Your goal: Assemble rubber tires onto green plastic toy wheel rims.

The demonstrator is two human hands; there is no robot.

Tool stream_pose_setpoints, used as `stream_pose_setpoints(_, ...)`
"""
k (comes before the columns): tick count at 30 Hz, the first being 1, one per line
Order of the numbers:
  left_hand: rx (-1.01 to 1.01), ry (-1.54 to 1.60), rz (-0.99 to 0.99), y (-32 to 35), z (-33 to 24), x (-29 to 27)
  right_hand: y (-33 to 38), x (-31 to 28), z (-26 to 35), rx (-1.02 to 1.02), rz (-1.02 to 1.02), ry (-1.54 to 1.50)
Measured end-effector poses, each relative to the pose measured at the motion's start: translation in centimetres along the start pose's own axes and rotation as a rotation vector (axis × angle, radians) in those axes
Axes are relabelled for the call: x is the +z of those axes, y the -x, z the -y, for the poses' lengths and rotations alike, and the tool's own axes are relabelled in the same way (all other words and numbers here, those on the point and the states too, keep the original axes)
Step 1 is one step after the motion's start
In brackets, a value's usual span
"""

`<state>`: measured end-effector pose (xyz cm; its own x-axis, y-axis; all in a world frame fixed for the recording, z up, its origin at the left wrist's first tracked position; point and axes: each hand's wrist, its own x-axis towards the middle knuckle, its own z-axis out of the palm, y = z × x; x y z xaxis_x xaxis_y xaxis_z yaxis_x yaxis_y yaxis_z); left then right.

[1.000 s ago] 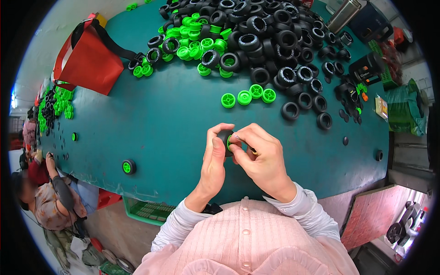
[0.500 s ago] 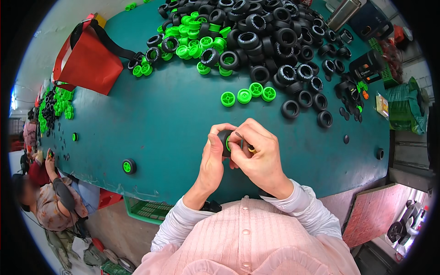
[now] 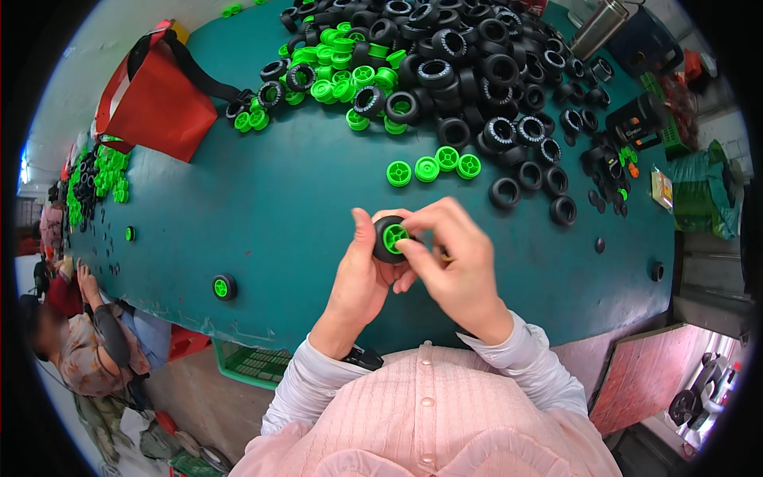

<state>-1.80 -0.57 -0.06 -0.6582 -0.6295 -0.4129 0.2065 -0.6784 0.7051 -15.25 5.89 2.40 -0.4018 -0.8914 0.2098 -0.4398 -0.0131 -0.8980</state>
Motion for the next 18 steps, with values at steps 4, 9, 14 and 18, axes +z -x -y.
stream_pose_setpoints(4, -0.044, -0.034, 0.048, 0.6, -0.6, -0.3, -0.4, -1.7, -0.1, 0.048, 0.119, -0.045)
stream_pose_setpoints(9, -0.081, -0.106, -0.006, 1.1, -0.4, 0.3, -0.1, -1.7, 0.2, -0.034, 0.219, -0.052)
stream_pose_setpoints(14, -0.081, -0.145, -0.069, 1.0, -0.3, 0.9, 0.5, -1.3, 0.0, -0.1, 0.202, 0.059)
stream_pose_setpoints(18, -0.035, -0.057, 0.067, 1.1, -0.2, 0.7, 0.8, -1.8, -0.2, 0.039, 0.201, -0.115)
